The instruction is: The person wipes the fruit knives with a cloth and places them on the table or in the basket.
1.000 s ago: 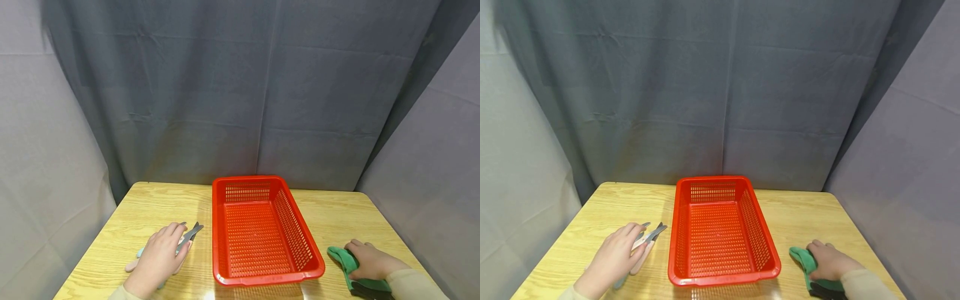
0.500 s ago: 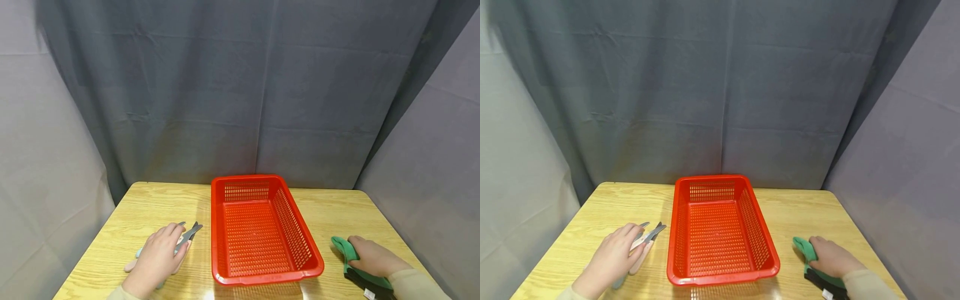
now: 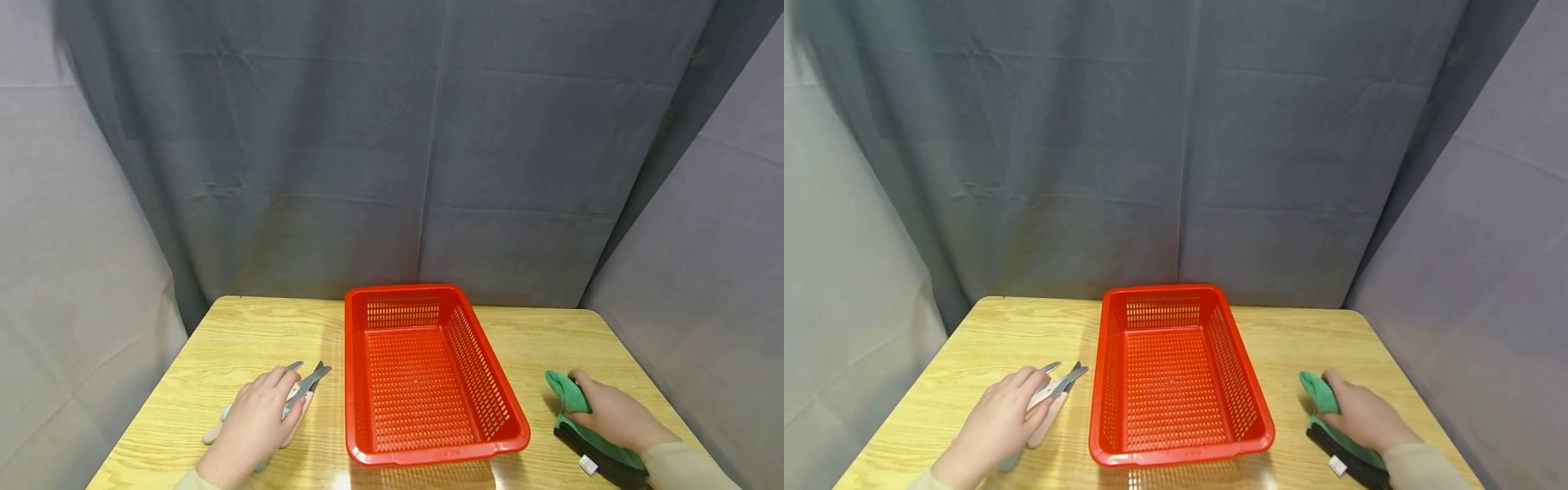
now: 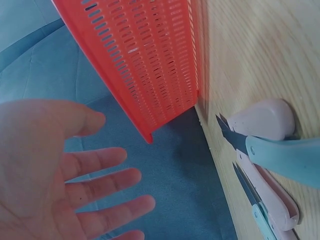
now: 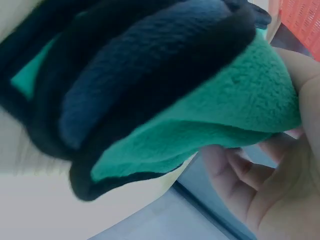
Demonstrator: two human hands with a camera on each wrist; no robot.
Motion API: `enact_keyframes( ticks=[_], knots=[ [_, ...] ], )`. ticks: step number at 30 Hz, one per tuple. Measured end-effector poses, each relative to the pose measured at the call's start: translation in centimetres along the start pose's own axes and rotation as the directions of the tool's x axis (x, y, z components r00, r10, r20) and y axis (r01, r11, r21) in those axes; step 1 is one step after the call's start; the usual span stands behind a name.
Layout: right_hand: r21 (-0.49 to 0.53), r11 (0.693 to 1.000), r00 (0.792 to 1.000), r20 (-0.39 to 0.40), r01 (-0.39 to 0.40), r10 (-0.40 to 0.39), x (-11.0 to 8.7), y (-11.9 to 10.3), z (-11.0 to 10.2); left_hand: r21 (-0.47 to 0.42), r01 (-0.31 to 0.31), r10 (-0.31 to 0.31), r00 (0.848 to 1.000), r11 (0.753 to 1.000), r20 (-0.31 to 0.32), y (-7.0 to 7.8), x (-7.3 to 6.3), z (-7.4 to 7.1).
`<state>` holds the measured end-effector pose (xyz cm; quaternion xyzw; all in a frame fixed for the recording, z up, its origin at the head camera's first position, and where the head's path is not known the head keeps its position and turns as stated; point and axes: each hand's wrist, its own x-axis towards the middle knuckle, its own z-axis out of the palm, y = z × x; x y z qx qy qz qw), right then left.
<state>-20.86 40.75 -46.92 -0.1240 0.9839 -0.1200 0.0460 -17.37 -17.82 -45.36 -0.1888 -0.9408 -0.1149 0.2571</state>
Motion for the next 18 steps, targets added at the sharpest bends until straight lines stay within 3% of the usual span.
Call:
enact_keyframes(
  ticks=[8,15,18],
  knots=[
    [-0.005,0.999,0.985,-0.164,0.044,-0.045,0.1,-0.7,-0.1,0.005,-0.012,0.012,1.000,1.000,-0.008,-0.1,0.0,0.0],
    [0.044,0.999,0.968,-0.249,-0.011,0.022,0.2,-1.6,-0.2,-0.002,0.004,-0.004,1.000,1.000,0.004,-0.3,-0.2,0.1],
    [0.076,0.997,0.951,-0.308,-0.011,0.034,0.0,-2.0,-0.2,-0.007,0.019,-0.018,1.000,1.000,0.023,-0.4,-0.2,0.1]
  ],
)
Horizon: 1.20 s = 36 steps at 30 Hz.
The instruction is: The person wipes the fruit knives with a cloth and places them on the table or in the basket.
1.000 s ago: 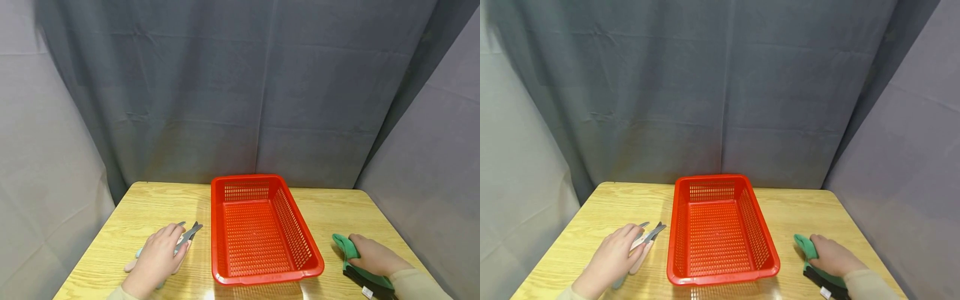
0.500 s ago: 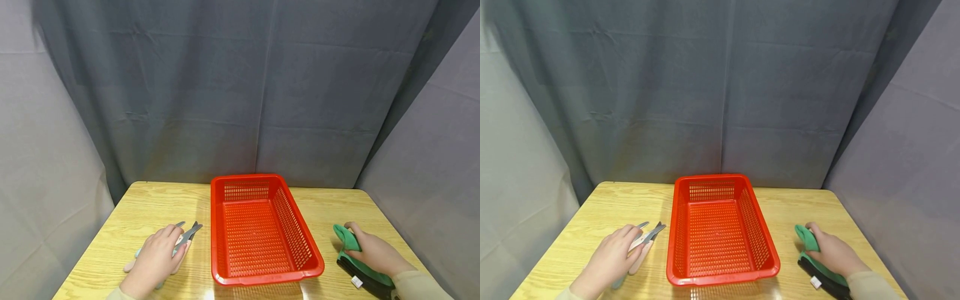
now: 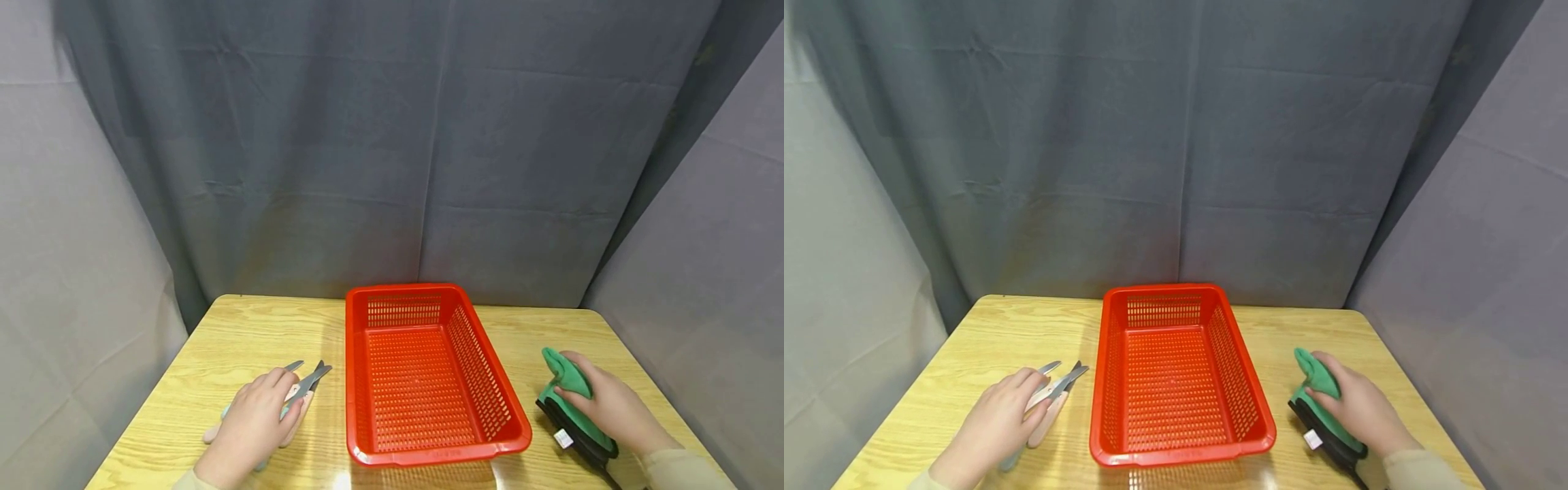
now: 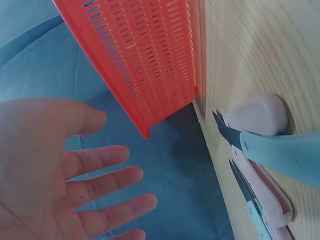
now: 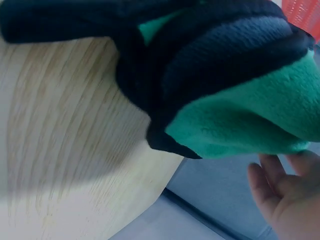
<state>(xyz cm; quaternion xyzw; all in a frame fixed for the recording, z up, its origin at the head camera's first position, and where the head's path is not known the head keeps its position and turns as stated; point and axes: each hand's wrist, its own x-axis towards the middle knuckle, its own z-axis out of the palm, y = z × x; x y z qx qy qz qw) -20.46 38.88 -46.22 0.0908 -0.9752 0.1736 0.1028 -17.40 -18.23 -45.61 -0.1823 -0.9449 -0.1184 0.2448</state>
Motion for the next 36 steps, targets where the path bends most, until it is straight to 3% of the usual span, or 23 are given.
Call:
enact_keyframes(
  ticks=[12,22,25,29,32,36],
  knots=[
    [0.059,0.998,0.982,-0.187,-0.002,0.013,-0.6,-1.7,-0.4,-0.017,0.066,-0.064,0.995,0.998,0.074,-0.3,0.0,-0.2],
    [0.116,0.992,0.976,-0.207,-0.047,0.070,-1.3,-2.3,-0.3,-0.001,0.109,-0.108,0.984,0.994,0.142,-1.3,-0.1,-0.3],
    [0.140,0.987,0.975,-0.196,-0.079,0.106,-1.6,-2.5,-0.5,0.007,0.161,-0.158,0.958,0.987,0.239,-1.6,-0.1,-0.4],
    [0.168,0.977,0.970,-0.185,-0.128,0.158,-1.9,-3.1,-0.9,0.023,0.234,-0.225,0.896,0.972,0.382,-1.9,-0.3,0.0],
    [0.188,0.970,0.964,-0.186,-0.157,0.192,-2.2,-3.7,-1.2,0.047,0.248,-0.244,0.868,0.968,0.432,-2.1,-0.6,0.5],
    [0.206,0.961,0.957,-0.186,-0.183,0.222,-2.4,-4.4,-1.6,0.085,0.249,-0.259,0.846,0.965,0.466,-2.3,-0.9,1.2]
  ],
)
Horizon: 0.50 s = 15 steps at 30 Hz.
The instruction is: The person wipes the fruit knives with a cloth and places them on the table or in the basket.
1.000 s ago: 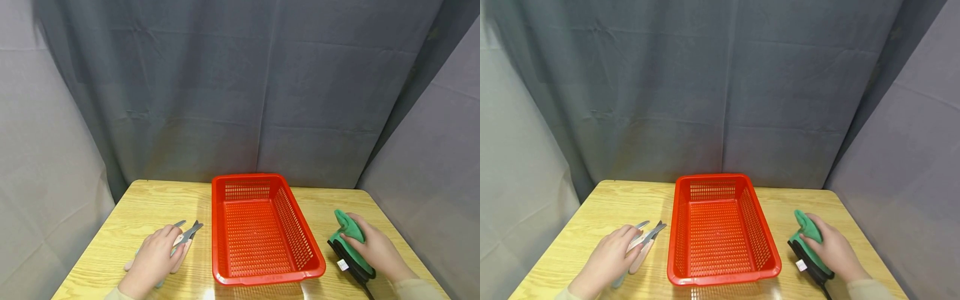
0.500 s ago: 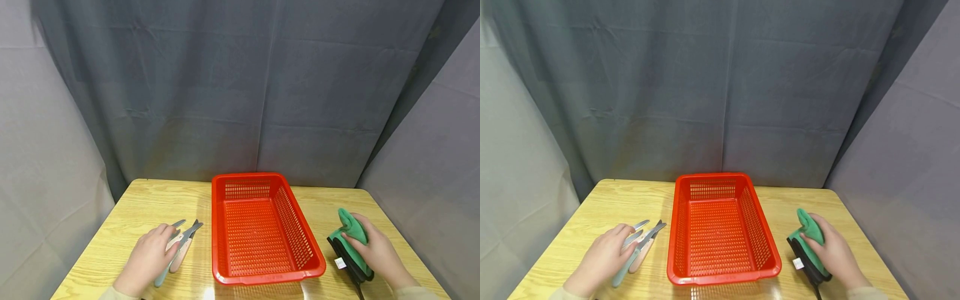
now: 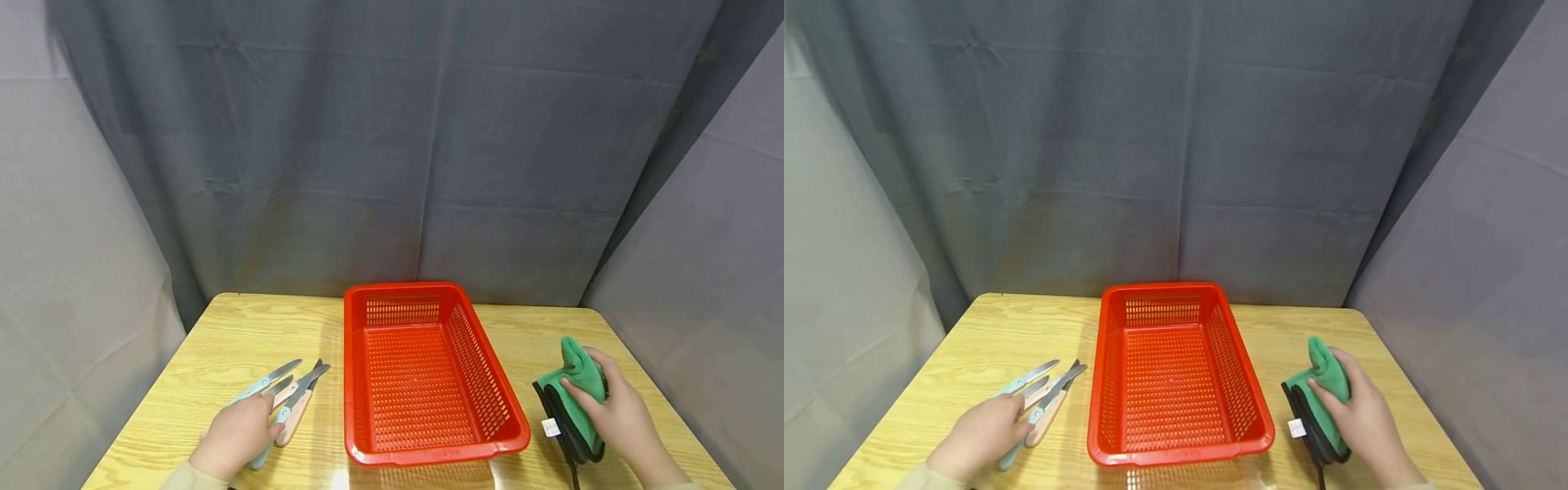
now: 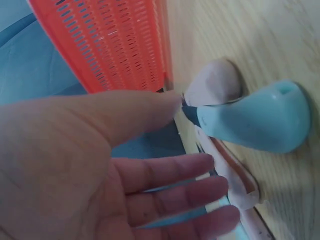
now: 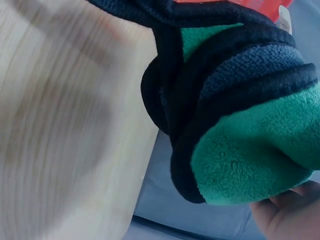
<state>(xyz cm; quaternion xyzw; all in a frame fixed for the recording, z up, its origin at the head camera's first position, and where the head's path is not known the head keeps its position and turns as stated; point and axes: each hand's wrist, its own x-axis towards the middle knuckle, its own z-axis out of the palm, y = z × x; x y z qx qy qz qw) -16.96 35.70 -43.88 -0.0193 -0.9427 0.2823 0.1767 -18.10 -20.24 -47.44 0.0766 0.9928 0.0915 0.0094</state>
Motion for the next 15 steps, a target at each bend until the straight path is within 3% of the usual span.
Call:
enact_keyframes(
  ticks=[5,15],
  knots=[
    [0.007,1.000,1.000,-0.023,-0.006,0.006,-0.5,-0.9,-0.3,0.009,0.010,-0.010,0.998,1.000,0.062,-0.2,0.3,0.7],
    [0.023,1.000,0.997,-0.075,0.018,-0.016,-0.9,-2.1,-0.7,-0.009,0.031,-0.030,0.991,0.999,0.129,-0.1,0.8,0.9]
  ],
)
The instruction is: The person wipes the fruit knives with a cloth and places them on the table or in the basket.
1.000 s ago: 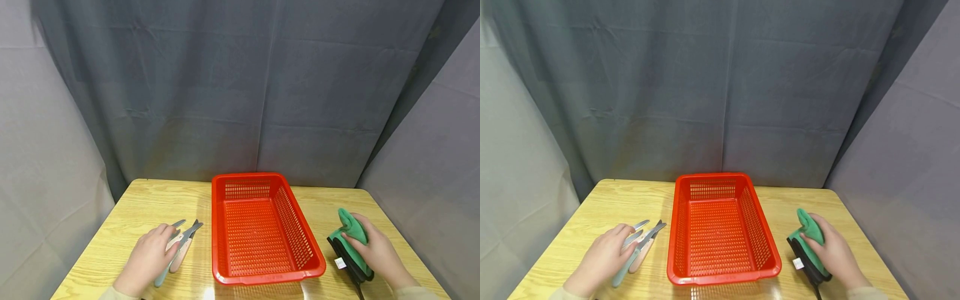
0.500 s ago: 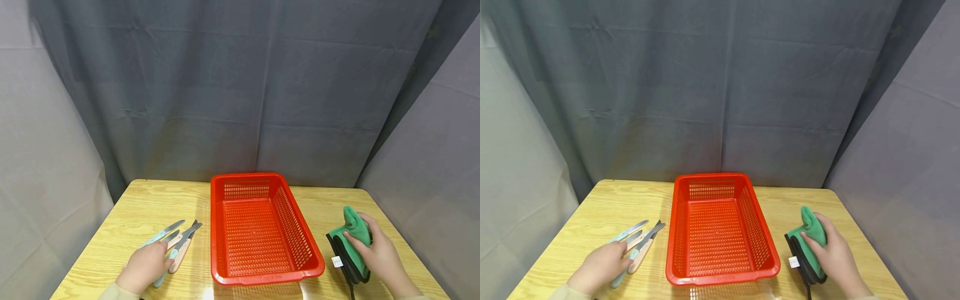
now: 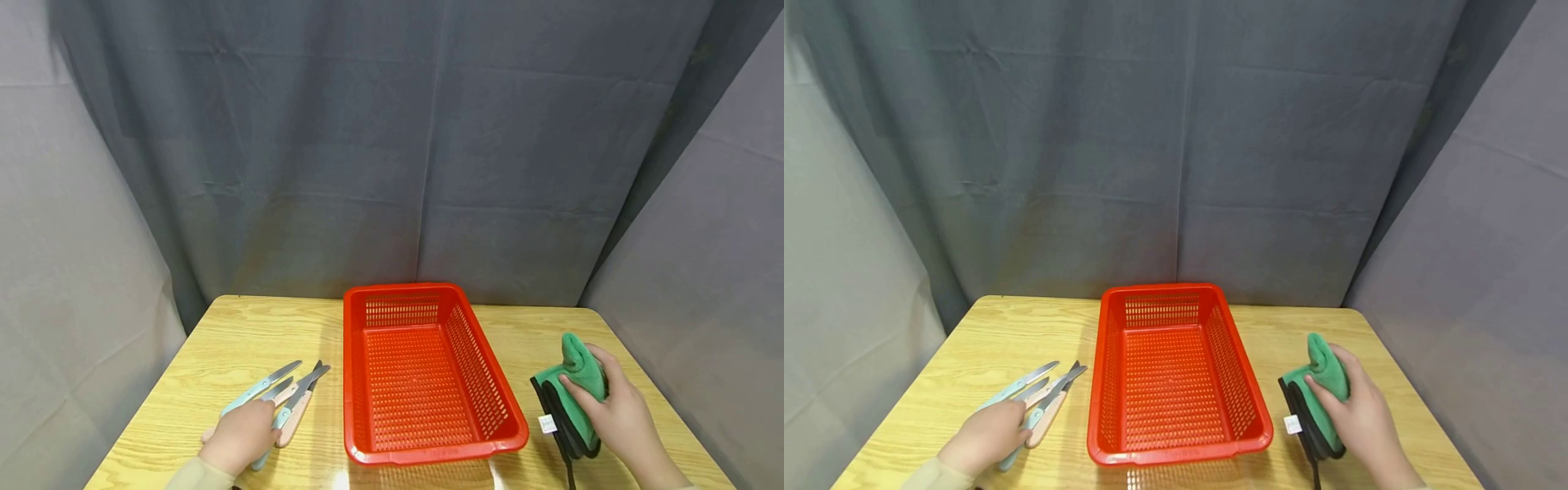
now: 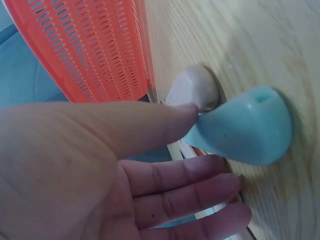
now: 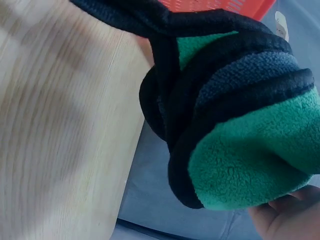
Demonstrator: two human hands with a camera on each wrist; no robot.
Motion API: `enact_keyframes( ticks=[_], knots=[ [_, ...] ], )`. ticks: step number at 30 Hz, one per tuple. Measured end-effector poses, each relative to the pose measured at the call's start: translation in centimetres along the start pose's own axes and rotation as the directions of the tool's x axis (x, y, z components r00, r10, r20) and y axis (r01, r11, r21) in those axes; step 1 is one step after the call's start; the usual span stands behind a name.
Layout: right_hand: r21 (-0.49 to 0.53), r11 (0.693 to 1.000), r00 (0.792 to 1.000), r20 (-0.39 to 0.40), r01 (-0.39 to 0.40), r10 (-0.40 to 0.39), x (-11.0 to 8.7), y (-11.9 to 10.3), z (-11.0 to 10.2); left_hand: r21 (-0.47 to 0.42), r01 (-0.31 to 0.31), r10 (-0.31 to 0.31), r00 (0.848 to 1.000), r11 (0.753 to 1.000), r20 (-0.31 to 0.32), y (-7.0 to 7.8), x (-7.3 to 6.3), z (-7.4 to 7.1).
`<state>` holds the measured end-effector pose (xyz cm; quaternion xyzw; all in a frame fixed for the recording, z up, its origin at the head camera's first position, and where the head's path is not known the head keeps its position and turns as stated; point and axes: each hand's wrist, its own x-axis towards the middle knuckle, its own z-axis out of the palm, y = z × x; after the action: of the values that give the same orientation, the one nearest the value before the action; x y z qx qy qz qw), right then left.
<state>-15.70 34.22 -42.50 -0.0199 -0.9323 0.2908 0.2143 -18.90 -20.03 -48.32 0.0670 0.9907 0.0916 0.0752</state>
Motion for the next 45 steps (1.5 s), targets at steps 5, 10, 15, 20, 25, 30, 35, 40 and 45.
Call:
enact_keyframes(
  ticks=[5,10,15,20,25,30,35,40,45],
  knots=[
    [0.003,1.000,1.000,-0.014,-0.002,0.002,0.0,-0.2,-0.1,-0.009,-0.002,0.002,1.000,1.000,0.012,0.0,0.1,-0.1],
    [0.007,1.000,1.000,-0.029,0.011,-0.010,0.1,-0.1,0.0,-0.032,0.001,0.000,1.000,0.999,0.021,-0.1,0.2,-0.2],
    [0.005,1.000,0.999,-0.039,0.019,-0.019,0.1,-0.1,0.1,-0.098,0.031,-0.026,0.998,0.995,0.049,-0.2,0.2,-0.4],
    [0.006,1.000,0.998,-0.056,0.028,-0.028,0.0,0.0,0.2,-0.146,0.051,-0.044,0.998,0.988,0.053,-0.5,0.3,-0.2],
    [0.003,0.999,0.997,-0.068,0.036,-0.036,-0.1,0.0,0.3,-0.168,0.032,-0.028,0.999,0.985,0.027,-0.9,0.3,0.0],
    [0.003,1.000,0.997,-0.066,0.031,-0.030,-0.2,0.0,0.3,-0.144,-0.001,0.003,1.000,0.990,0.009,-1.1,0.2,0.0],
    [0.006,1.000,0.997,-0.067,0.026,-0.026,-0.3,0.0,0.3,-0.168,-0.006,0.003,1.000,0.986,-0.016,-1.3,-0.1,0.0],
    [0.002,1.000,0.997,-0.068,0.027,-0.027,-0.3,0.0,0.3,-0.191,-0.023,0.004,0.995,0.981,-0.102,-1.7,-0.3,-0.4],
    [0.009,1.000,0.998,-0.058,0.020,-0.019,-0.3,0.0,0.3,-0.216,-0.024,-0.013,0.985,0.976,-0.170,-1.9,-0.3,-0.7]
  ],
)
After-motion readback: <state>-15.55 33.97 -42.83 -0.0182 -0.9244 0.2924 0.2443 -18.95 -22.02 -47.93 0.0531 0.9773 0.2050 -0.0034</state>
